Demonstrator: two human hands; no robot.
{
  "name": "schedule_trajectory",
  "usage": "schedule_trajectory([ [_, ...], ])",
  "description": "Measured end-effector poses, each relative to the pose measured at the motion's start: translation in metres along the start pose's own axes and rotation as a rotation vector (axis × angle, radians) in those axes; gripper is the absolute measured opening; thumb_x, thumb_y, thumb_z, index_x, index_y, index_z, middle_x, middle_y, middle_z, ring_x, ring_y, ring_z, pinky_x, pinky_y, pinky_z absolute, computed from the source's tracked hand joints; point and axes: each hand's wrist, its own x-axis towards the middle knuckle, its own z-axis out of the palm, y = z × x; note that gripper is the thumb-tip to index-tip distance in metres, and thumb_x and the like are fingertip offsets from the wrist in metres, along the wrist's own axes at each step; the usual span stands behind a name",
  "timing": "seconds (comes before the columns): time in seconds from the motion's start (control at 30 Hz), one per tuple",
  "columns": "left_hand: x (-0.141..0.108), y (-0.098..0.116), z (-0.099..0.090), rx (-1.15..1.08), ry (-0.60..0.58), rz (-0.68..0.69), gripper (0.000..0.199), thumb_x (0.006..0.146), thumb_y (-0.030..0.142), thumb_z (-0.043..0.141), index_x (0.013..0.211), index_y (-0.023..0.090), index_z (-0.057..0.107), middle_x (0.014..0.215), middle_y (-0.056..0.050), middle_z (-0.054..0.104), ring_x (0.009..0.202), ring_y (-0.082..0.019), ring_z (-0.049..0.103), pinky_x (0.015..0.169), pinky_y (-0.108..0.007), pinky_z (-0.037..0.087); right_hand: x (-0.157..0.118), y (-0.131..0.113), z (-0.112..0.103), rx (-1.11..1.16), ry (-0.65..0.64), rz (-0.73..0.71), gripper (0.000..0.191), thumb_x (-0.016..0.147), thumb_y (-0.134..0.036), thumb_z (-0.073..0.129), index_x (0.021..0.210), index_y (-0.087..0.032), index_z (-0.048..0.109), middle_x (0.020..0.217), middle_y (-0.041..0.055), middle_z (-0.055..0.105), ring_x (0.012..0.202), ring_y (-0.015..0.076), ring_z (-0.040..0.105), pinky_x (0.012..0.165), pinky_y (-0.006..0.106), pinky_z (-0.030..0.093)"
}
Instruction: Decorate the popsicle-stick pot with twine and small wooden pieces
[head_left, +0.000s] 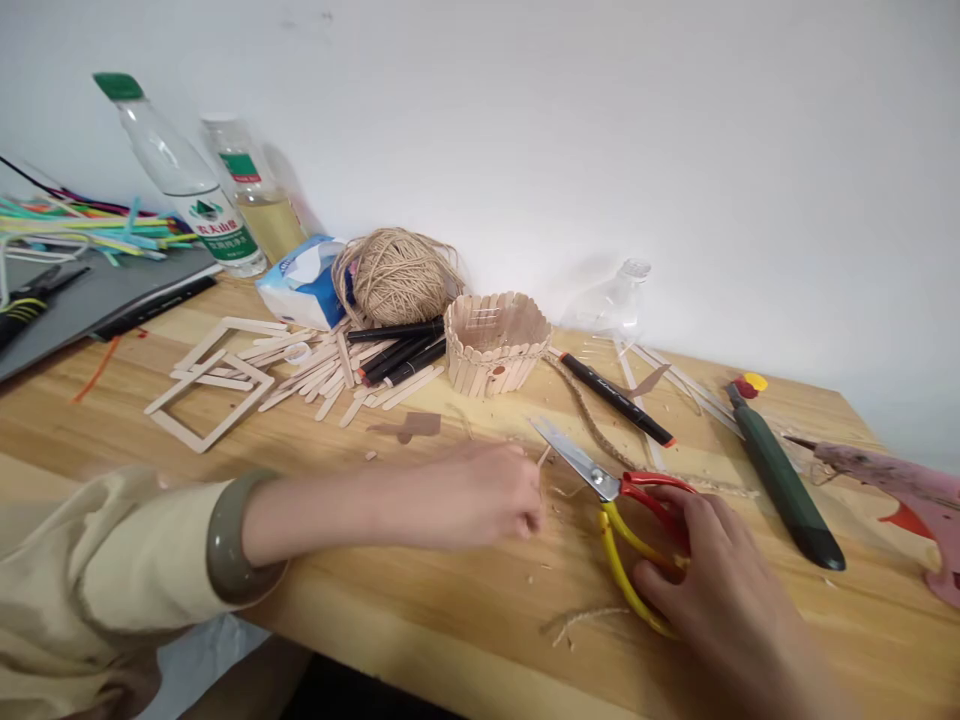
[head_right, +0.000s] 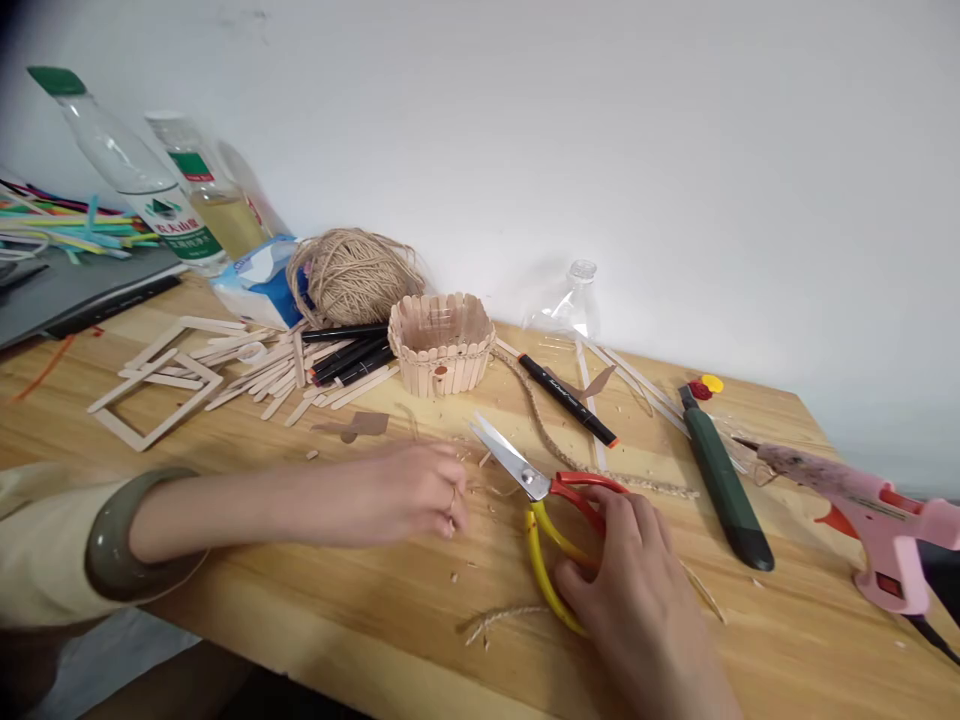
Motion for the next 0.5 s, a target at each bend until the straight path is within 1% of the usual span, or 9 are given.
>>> schedule_trajectory([
  [0.07, 0.002, 0.000, -0.009, 0.010, 0.023, -0.042, 0.015, 0.073, 0.010, 0.060, 0.067, 0.019, 0.070, 0.071, -0.002, 0.063, 0.072, -0.016, 0.057, 0.069, -0.027, 0.041, -0.001, 0.000, -0.006, 0.065, 0.049, 0.000, 0.026, 0.070, -0.033, 0.051, 0.093, -0.020, 0.053, 0.086, 0.0089, 0.055, 0.077, 0.0265, 0.056, 0.065, 0.040, 0.048],
  [0.1, 0.002, 0.001, -0.014, -0.025, 0.080, -0.083, 0.014, 0.075, 0.013, 0.059, 0.071, 0.018, 0.071, 0.073, -0.002, 0.063, 0.072, -0.016, 0.057, 0.067, -0.026, 0.042, -0.001, 0.001, -0.009, 0.119, 0.065, 0.008, 0.021, 0.073, -0.036, 0.051, 0.087, -0.021, 0.052, 0.081, 0.0070, 0.053, 0.069, 0.0238, 0.055, 0.059, 0.037, 0.048],
  [0.17, 0.003, 0.003, -0.022, -0.156, 0.202, -0.152, 0.008, 0.073, 0.017, 0.063, 0.072, 0.018, 0.072, 0.073, -0.001, 0.064, 0.069, -0.014, 0.057, 0.064, -0.024, 0.042, -0.004, 0.002, -0.018, 0.272, 0.038, 0.067, 0.021, 0.075, -0.043, 0.053, 0.081, -0.023, 0.049, 0.073, 0.0034, 0.050, 0.058, 0.0193, 0.051, 0.050, 0.033, 0.046],
  [0.2, 0.002, 0.004, -0.024, -0.242, 0.251, -0.181, 0.005, 0.070, 0.018, 0.067, 0.070, 0.018, 0.072, 0.071, -0.001, 0.064, 0.067, -0.013, 0.057, 0.062, -0.023, 0.042, -0.006, 0.002, -0.022, 0.369, 0.009, 0.113, 0.024, 0.076, -0.045, 0.055, 0.080, -0.023, 0.048, 0.072, 0.0022, 0.050, 0.057, 0.0183, 0.050, 0.050, 0.031, 0.047],
  [0.27, 0.002, 0.006, -0.025, -0.414, 0.309, -0.250, 0.002, 0.066, 0.018, 0.070, 0.068, 0.018, 0.071, 0.066, 0.001, 0.065, 0.064, -0.012, 0.057, 0.060, -0.022, 0.042, -0.009, 0.002, -0.028, 0.597, -0.073, 0.167, 0.026, 0.075, -0.047, 0.060, 0.080, -0.025, 0.049, 0.073, 0.0007, 0.049, 0.062, 0.0179, 0.053, 0.057, 0.031, 0.052],
  [0.37, 0.001, 0.009, -0.021, -0.683, 0.367, -0.382, 0.004, 0.066, 0.018, 0.070, 0.068, 0.016, 0.068, 0.062, 0.002, 0.066, 0.059, -0.010, 0.057, 0.059, -0.022, 0.043, -0.014, -0.004, -0.033, 0.967, -0.171, 0.072, 0.026, 0.077, -0.048, 0.059, 0.069, -0.025, 0.048, 0.070, -0.0016, 0.043, 0.063, 0.0163, 0.051, 0.070, 0.033, 0.053],
  [0.43, 0.001, 0.011, -0.017, -0.827, 0.389, -0.416, 0.003, 0.067, 0.017, 0.068, 0.067, 0.015, 0.066, 0.065, 0.001, 0.068, 0.059, -0.009, 0.058, 0.062, -0.023, 0.045, -0.016, -0.010, -0.034, 1.067, -0.208, 0.024, 0.027, 0.078, -0.051, 0.057, 0.069, -0.025, 0.050, 0.069, -0.0015, 0.043, 0.062, 0.0160, 0.048, 0.069, 0.032, 0.052],
  [0.47, 0.001, 0.013, -0.015, -0.882, 0.397, -0.424, 0.004, 0.068, 0.016, 0.068, 0.067, 0.014, 0.064, 0.066, 0.000, 0.069, 0.059, -0.009, 0.059, 0.064, -0.024, 0.045, -0.017, -0.013, -0.033, 1.065, -0.197, 0.019, 0.028, 0.078, -0.054, 0.055, 0.074, -0.026, 0.053, 0.070, -0.0006, 0.046, 0.061, 0.0163, 0.048, 0.066, 0.031, 0.052],
  [0.5, 0.001, 0.014, -0.014, -0.926, 0.406, -0.429, 0.004, 0.068, 0.016, 0.067, 0.067, 0.014, 0.064, 0.067, -0.001, 0.069, 0.060, -0.009, 0.059, 0.065, -0.024, 0.046, -0.018, -0.016, -0.033, 1.035, -0.224, 0.031, 0.030, 0.078, -0.057, 0.053, 0.080, -0.027, 0.056, 0.073, 0.0008, 0.050, 0.063, 0.0172, 0.049, 0.064, 0.031, 0.052],
])
